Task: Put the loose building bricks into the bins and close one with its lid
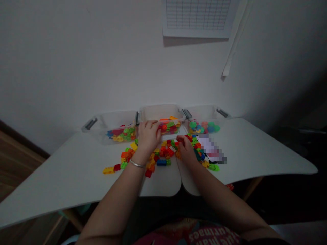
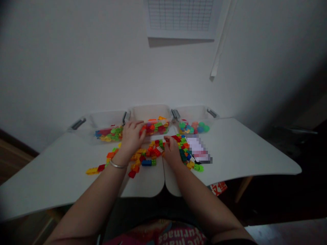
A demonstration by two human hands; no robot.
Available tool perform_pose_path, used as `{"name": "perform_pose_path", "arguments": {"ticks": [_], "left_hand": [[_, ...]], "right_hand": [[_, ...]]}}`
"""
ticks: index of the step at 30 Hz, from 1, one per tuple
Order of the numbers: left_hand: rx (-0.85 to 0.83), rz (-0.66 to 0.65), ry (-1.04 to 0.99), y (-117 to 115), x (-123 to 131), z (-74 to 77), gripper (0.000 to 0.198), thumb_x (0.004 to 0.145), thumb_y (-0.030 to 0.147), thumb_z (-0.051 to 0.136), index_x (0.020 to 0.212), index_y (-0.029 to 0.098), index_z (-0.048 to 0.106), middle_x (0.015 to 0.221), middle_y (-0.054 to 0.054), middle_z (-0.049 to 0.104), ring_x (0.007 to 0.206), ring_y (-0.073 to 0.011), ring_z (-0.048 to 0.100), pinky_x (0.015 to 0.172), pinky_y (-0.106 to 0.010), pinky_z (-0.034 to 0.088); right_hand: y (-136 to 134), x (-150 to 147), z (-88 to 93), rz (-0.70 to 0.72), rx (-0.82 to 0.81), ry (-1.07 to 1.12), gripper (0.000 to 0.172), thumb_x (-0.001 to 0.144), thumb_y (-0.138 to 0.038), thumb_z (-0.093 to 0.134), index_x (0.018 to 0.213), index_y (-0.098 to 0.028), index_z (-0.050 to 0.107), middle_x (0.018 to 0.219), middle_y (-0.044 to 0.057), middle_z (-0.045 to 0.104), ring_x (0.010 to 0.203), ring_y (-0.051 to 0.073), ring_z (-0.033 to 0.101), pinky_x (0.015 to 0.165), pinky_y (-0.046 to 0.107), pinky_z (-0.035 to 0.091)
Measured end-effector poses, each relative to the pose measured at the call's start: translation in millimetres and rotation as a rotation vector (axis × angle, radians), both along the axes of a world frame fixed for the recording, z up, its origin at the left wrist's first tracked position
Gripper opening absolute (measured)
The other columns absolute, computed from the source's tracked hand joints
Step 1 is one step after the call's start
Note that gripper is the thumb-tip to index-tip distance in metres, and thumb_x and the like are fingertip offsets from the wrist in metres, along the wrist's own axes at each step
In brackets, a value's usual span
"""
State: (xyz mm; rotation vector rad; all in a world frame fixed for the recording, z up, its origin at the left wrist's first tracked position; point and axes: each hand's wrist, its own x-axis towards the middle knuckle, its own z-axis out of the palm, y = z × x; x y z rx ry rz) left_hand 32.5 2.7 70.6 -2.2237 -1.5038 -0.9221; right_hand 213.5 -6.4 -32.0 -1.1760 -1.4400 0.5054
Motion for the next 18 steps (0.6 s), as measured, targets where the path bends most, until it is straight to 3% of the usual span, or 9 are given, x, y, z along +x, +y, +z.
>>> {"name": "perform_pose_path", "arguments": {"ticks": [4,9,13,18], "left_hand": [[0.036,-0.131,0.123,-23,16,-16.6,0.020,0.088,0.022,0.054,0.098,0.024,0.071,0.117,-0.006,0.066,0.113,-0.0288,0.049,0.108,-0.055,0.028],[-0.147,-0.417,0.314,-25,19,-44.5,0.026,0.088,0.026,0.058,0.112,0.025,0.067,0.114,-0.007,0.065,0.108,-0.0250,0.051,0.098,-0.044,0.040],[-0.239,-0.385,0.347,-21,13,-54.4,0.024,0.089,0.029,0.057,0.110,0.026,0.068,0.109,-0.006,0.067,0.107,-0.0241,0.053,0.095,-0.042,0.041],[-0.278,-0.262,0.314,-20,10,-49.7,0.021,0.090,0.029,0.056,0.102,0.025,0.073,0.103,-0.006,0.069,0.097,-0.0223,0.059,0.089,-0.039,0.044]], "right_hand": [[1,1,-0.2,-0.004,0.019,0.020,0.031,0.084,-0.021,0.039,0.107,-0.018,0.059,0.110,0.012,0.064,0.105,0.023,0.059,0.097,0.044,0.045],[2,0,-2.3,-0.020,0.040,0.011,0.031,0.084,-0.022,0.038,0.107,-0.018,0.058,0.108,0.012,0.063,0.102,0.023,0.060,0.095,0.044,0.046],[2,0,-3.6,-0.014,0.039,-0.017,0.032,0.085,-0.022,0.037,0.108,-0.018,0.058,0.109,0.013,0.063,0.103,0.024,0.059,0.095,0.046,0.046],[3,1,-4.6,-0.009,0.048,-0.017,0.031,0.085,-0.020,0.038,0.108,-0.019,0.059,0.108,0.011,0.064,0.103,0.023,0.060,0.096,0.046,0.046]]}}
